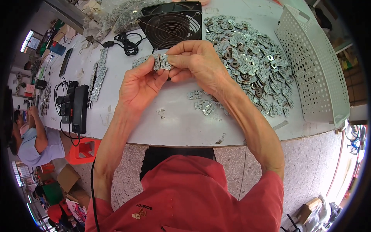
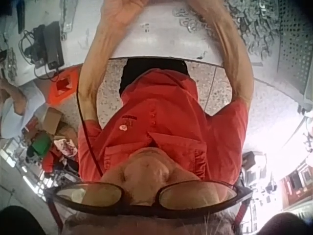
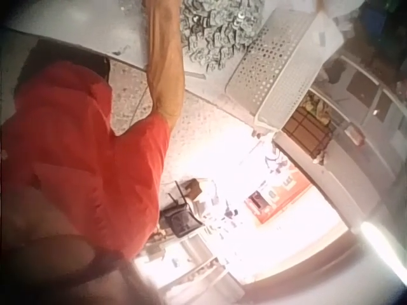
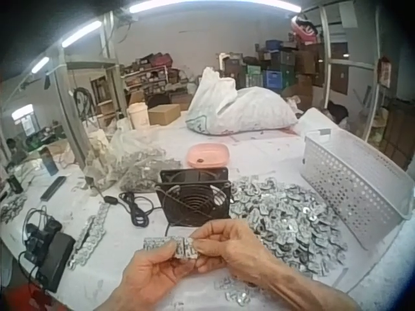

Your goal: The person assembles small electronic LED components onto a metal base or circuit board by hand.

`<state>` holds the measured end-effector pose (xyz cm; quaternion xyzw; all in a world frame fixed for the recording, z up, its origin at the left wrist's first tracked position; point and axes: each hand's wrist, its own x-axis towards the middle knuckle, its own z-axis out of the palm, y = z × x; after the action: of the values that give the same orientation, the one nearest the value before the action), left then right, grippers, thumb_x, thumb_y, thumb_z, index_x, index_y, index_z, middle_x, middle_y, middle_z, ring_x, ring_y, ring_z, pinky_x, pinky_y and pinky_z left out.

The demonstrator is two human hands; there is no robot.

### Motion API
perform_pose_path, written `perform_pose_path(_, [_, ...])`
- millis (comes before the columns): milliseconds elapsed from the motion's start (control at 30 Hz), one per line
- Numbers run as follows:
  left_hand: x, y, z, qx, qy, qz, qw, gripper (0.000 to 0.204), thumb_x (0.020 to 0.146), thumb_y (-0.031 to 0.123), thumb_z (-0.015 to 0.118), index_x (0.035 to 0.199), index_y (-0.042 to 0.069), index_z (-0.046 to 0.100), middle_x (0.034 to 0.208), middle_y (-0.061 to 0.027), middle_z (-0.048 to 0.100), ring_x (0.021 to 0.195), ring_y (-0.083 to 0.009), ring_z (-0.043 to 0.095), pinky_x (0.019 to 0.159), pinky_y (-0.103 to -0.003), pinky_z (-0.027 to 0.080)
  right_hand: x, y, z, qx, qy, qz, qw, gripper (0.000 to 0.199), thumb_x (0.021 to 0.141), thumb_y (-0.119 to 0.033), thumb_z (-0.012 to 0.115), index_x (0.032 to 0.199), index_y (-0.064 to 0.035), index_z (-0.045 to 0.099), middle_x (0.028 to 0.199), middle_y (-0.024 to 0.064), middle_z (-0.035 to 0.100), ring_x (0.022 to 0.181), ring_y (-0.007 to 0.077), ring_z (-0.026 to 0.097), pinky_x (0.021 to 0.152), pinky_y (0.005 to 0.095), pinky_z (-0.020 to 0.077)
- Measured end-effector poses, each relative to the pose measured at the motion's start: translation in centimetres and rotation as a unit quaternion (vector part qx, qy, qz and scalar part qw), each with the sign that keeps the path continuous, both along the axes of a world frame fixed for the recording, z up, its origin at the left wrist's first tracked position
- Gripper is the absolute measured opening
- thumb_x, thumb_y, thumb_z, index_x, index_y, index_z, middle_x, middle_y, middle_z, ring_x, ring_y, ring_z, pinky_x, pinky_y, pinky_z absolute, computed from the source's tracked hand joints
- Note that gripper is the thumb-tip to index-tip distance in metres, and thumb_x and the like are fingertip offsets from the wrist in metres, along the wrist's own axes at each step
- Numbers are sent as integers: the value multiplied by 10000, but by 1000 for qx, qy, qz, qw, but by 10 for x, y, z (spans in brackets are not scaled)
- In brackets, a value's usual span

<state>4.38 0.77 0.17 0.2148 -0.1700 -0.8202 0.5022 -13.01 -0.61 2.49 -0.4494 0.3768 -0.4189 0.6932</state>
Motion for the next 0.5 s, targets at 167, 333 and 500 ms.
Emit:
perform_pose_path(167, [3,-5,0,-36,-65,42,996,178,849,70,565,979,-50,557,897,-122,604,759,-182,612,731,-323,561,-1,-1,5,-71,44,-46,995,163,783,-52,618,900,60,603,746,95,615,616,123,599,561,223,526])
perform_pose_path(333, [4,-2,5,-93,-179,77,976,200,833,43,575,1006,-56,561,929,-138,619,772,-192,625,722,-328,563,-1,1,4,-70,89,-42,993,152,786,-67,626,891,42,614,741,78,620,602,110,595,550,214,513])
perform_pose_path(500, [-1,-2,7,-147,-244,88,955,186,795,0,605,963,-75,579,912,-159,628,781,-219,639,705,-357,567,-2,0,3,-55,98,-43,993,148,793,-74,621,903,25,621,743,63,621,592,100,591,542,205,499])
